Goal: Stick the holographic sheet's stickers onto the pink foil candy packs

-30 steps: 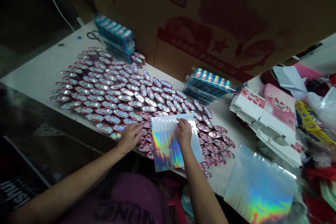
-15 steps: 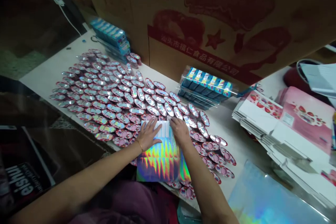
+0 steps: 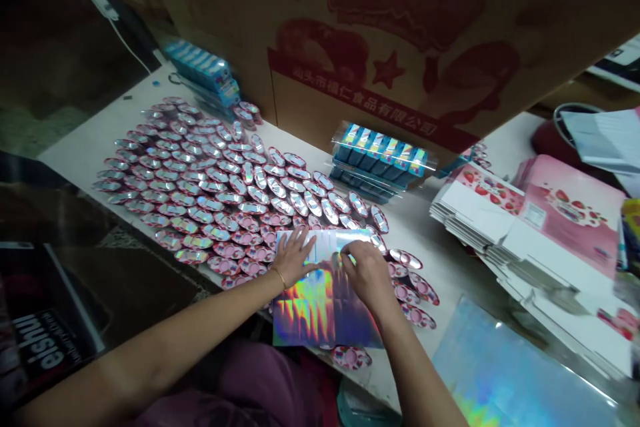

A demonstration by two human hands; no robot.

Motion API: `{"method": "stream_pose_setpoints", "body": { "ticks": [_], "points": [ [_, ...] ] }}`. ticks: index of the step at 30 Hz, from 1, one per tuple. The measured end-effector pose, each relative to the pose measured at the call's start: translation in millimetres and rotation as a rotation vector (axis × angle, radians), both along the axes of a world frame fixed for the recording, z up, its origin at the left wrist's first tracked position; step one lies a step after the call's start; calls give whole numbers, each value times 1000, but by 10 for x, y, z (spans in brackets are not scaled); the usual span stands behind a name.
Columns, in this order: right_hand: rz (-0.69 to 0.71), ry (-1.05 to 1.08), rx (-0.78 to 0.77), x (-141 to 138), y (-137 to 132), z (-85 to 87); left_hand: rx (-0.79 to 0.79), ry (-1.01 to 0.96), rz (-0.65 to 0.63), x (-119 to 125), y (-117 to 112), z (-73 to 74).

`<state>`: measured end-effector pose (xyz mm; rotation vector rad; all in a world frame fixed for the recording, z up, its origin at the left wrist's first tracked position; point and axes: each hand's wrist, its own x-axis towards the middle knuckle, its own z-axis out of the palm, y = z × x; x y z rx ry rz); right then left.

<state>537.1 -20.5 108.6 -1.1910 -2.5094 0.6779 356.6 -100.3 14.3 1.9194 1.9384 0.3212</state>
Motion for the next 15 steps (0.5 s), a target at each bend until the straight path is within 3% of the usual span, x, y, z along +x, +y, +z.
{"method": "stream_pose_setpoints", "body": {
  "ticks": [3, 5, 8, 10, 12, 15],
  "points": [
    [-131, 232, -306, -146, -92, 278, 43, -268, 105, -67, 9, 95],
    [-264, 419, -484, -351, -155, 258, 58, -595, 257, -182, -20, 204],
    [-472, 696, -701, -751, -256, 3, -49, -1131, 582, -441, -98, 368],
    [-574, 790, -792, -1012, -324, -204, -139, -1348, 734, -636, -142, 424],
    [-650, 820, -835, -1234, -380, -374, -174, -1416, 784, -818, -156, 414],
    [-696, 825, -841, -1488, -404, -536, -148, -1335, 814, -1028, -106, 315]
  ]
}}
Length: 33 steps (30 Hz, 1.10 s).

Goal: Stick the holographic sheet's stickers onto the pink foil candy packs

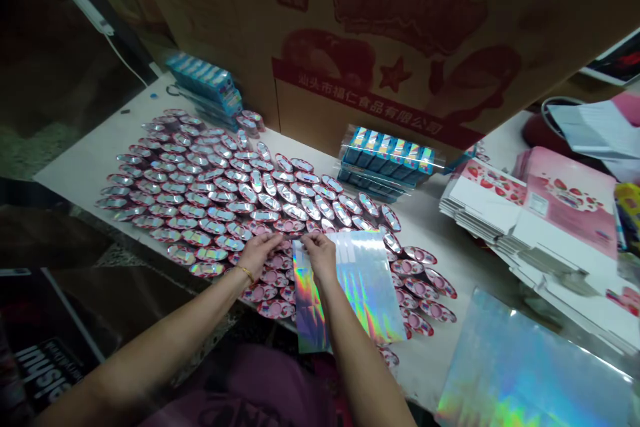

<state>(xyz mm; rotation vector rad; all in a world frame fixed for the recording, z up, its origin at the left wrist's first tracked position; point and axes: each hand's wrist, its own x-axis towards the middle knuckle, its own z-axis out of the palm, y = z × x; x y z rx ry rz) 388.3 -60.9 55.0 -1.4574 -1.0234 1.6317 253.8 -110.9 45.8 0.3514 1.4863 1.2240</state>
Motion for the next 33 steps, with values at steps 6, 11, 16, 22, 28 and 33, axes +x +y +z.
{"method": "stream_pose_setpoints", "body": {
  "ticks": [6, 11, 16, 22, 28, 33],
  "points": [
    [-21, -73, 50, -284, 134, -183, -65, 31, -28, -215, 187, -128],
    [6, -173, 102, -310, 210, -298, -40, 124, -168, -306, 226, -187],
    [116, -458, 282, -302, 268, -393, -126, 659, -258, -352, 289, -272],
    [243, -818, 546, -335, 332, -431, -169, 1089, -374, -305, 387, -215],
    [281, -930, 584, -370, 324, -473, -234, 1119, -363, -270, 432, -258],
    [265, -998, 628, -248, 261, -422, -153, 1203, -302, -307, 314, -212]
  ]
}}
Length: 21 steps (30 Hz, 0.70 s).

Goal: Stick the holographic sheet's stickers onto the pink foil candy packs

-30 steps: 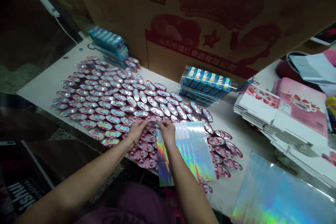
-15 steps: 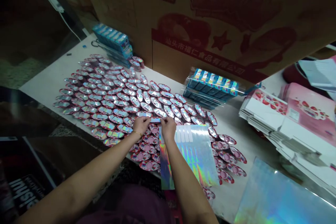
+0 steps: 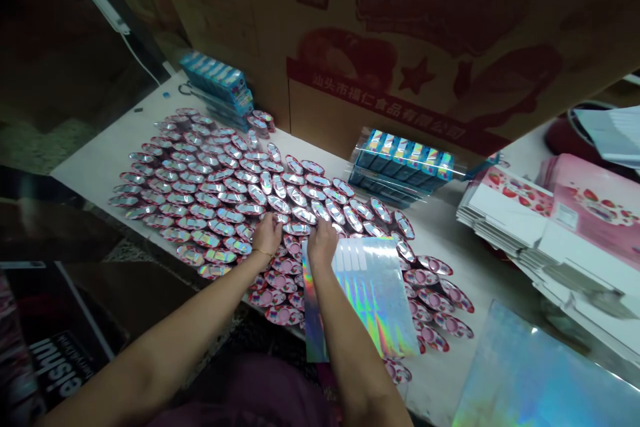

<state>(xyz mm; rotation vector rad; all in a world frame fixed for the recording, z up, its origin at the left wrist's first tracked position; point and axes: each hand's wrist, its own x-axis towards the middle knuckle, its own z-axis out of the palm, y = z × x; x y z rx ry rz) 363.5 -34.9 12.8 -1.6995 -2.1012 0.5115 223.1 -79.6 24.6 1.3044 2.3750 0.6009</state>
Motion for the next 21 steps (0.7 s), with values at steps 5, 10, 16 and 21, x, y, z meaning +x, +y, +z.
{"method": "stream_pose_setpoints", "body": {
  "ticks": [5, 10, 16, 21],
  "points": [
    [351, -272, 34, 128, -66, 147, 32, 275, -367, 18, -184, 75],
    [436, -367, 13, 176, -41, 205, -125, 411, -444, 21, -144, 181],
    [76, -109, 140, 1208, 138, 93, 54, 229, -652, 536, 21, 226],
    [183, -281, 141, 1773, 357, 81, 106, 228, -850, 1116, 103, -33]
  ]
}}
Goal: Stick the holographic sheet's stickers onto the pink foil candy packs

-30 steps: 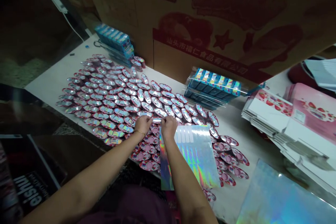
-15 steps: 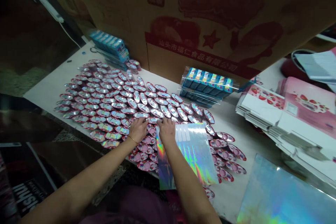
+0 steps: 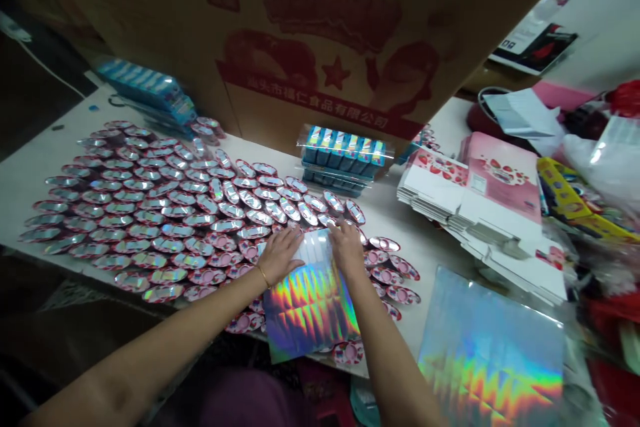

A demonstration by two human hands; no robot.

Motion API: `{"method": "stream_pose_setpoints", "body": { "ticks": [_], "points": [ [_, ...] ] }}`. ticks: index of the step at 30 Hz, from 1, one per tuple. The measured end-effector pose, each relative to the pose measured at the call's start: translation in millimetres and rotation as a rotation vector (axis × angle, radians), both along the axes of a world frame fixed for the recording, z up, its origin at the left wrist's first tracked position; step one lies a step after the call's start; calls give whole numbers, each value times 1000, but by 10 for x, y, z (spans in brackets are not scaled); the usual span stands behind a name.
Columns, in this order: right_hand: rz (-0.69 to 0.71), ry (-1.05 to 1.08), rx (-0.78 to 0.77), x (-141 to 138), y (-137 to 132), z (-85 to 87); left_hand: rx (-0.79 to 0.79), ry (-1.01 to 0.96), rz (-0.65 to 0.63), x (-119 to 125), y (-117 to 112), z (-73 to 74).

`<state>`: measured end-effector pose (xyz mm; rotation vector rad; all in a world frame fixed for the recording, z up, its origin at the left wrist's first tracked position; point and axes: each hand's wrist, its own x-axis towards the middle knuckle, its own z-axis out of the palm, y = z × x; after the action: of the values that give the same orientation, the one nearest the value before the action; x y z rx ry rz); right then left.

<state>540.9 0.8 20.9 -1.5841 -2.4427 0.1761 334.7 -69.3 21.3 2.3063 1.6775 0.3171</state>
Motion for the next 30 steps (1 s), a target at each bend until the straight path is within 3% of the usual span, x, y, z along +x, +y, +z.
{"method": "stream_pose_setpoints", "body": {
  "ticks": [5, 12, 20, 25, 30],
  "points": [
    [200, -227, -53, -88, 31, 53, 9, 57, 26, 106, -40, -212],
    [351, -223, -47, -83, -1, -17, 19, 50, 39, 109, -50, -196],
    [217, -155, -11, -96, -22, -34, 35, 10, 53, 107, -72, -199],
    [287, -250, -30, -110, 59, -74, 57, -9, 61, 98, -89, -207],
    [335, -189, -22, -64, 56, -121, 71, -26, 73, 98, -101, -202]
  ]
}}
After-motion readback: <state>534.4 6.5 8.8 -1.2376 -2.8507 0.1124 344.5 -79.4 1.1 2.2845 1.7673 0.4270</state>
